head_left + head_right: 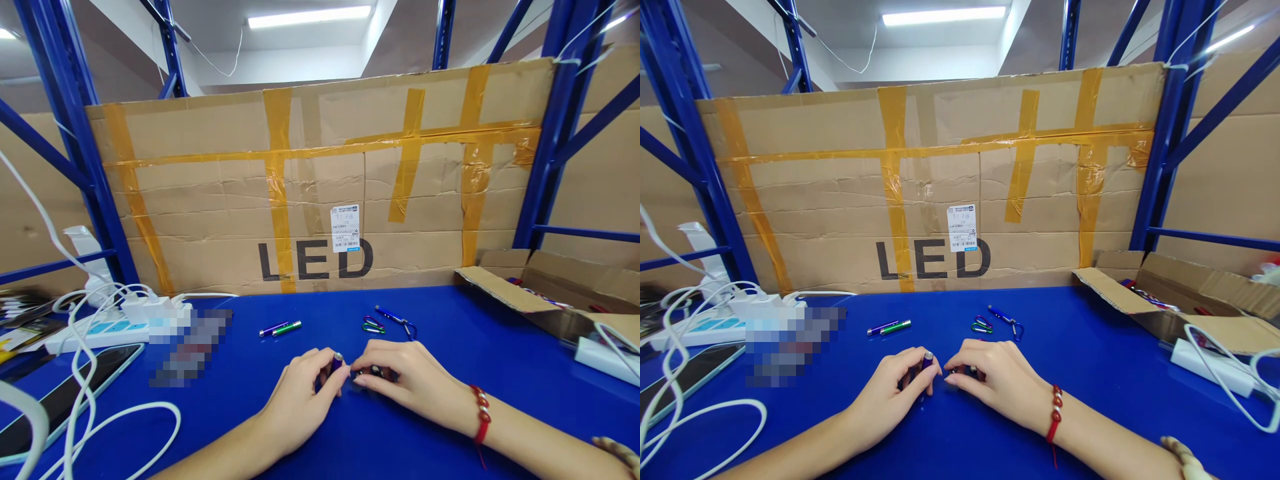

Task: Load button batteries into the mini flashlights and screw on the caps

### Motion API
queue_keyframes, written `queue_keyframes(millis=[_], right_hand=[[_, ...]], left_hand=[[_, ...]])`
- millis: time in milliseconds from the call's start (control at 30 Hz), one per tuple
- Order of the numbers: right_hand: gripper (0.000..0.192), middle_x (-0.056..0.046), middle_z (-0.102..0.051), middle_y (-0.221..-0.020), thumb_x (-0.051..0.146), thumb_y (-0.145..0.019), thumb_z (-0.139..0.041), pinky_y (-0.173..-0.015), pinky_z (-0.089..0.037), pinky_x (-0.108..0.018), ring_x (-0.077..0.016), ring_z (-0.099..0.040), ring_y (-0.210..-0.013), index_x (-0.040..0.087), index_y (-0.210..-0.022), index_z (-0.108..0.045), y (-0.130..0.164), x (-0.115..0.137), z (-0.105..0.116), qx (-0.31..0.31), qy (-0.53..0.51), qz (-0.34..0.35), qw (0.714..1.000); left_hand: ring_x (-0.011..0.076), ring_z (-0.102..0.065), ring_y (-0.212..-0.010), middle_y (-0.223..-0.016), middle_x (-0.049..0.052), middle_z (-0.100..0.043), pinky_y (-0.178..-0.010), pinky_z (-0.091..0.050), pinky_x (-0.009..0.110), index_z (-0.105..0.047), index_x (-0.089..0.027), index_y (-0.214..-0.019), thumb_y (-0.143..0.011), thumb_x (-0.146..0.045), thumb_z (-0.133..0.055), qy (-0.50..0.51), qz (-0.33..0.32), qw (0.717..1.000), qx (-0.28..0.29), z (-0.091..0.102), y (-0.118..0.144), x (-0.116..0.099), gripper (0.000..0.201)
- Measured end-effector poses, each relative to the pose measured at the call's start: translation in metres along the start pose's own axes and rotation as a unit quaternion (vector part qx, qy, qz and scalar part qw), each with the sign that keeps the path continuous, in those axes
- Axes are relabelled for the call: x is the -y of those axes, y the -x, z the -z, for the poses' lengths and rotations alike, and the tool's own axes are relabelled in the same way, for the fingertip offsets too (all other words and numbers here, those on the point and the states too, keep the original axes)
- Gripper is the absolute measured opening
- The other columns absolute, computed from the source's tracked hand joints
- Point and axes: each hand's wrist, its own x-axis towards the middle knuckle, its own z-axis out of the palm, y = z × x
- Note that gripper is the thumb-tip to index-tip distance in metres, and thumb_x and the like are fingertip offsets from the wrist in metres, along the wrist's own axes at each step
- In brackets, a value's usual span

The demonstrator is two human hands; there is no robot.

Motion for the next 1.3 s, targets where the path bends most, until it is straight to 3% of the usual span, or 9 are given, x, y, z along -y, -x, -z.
queue_keyframes(millis=[700, 967, 1100, 1200, 1300], right_hand=[[0.028, 0.001, -0.063, -0.079, 0.046, -0.084, -0.055, -0.056, -0.038, -0.017, -0.0074, -0.055, -0.060, 0.022, -0.086, -0.070, 0.000, -0.001, -0.001, -0.008, -0.005, 0.035, 0.999], [0.018, 0.003, -0.063, -0.078, 0.038, -0.082, -0.060, -0.055, -0.038, -0.017, -0.0070, -0.057, -0.062, 0.024, -0.083, -0.070, 0.001, 0.000, 0.000, 0.017, 0.004, 0.024, 1.000], [0.020, 0.000, -0.062, -0.084, 0.039, -0.079, -0.064, -0.053, -0.041, -0.017, -0.0064, -0.053, -0.056, 0.023, -0.090, -0.069, 0.002, -0.001, 0.001, -0.041, -0.031, 0.031, 0.998], [0.018, -0.002, -0.061, -0.079, 0.037, -0.077, -0.066, -0.052, -0.043, -0.018, -0.0072, -0.052, -0.055, 0.021, -0.084, -0.069, 0.001, 0.003, 0.004, -0.119, -0.095, 0.040, 0.988], [0.012, 0.000, -0.058, -0.070, 0.033, -0.073, -0.071, -0.045, -0.042, -0.017, -0.0069, -0.051, -0.052, 0.022, -0.074, -0.067, -0.001, 0.015, 0.012, -0.154, -0.173, 0.040, 0.972]], left_hand=[[0.0113, -0.051, -0.065, -0.068, -0.004, -0.060, -0.060, -0.035, 0.021, -0.055, -0.020, -0.079, -0.091, -0.036, -0.040, 0.016, -0.003, 1.000, 0.001, 0.001, 0.000, 0.001, 0.026], [0.0111, -0.051, -0.063, -0.067, -0.004, -0.060, -0.059, -0.034, 0.020, -0.056, -0.020, -0.079, -0.091, -0.036, -0.041, 0.018, -0.006, 1.000, 0.000, 0.001, 0.000, 0.001, 0.025], [0.0115, -0.051, -0.065, -0.067, -0.004, -0.060, -0.058, -0.034, 0.021, -0.056, -0.020, -0.079, -0.090, -0.036, -0.041, 0.004, -0.003, 1.000, -0.013, 0.001, -0.001, 0.001, 0.024], [0.0114, -0.050, -0.064, -0.068, -0.004, -0.060, -0.057, -0.033, 0.021, -0.056, -0.020, -0.079, -0.091, -0.036, -0.041, -0.003, 0.012, 1.000, -0.029, 0.002, -0.001, 0.000, 0.025], [0.0114, -0.050, -0.062, -0.066, -0.003, -0.060, -0.057, -0.033, 0.021, -0.056, -0.019, -0.076, -0.090, -0.036, -0.043, -0.007, 0.017, 0.999, -0.034, 0.002, -0.001, 0.002, 0.026]])
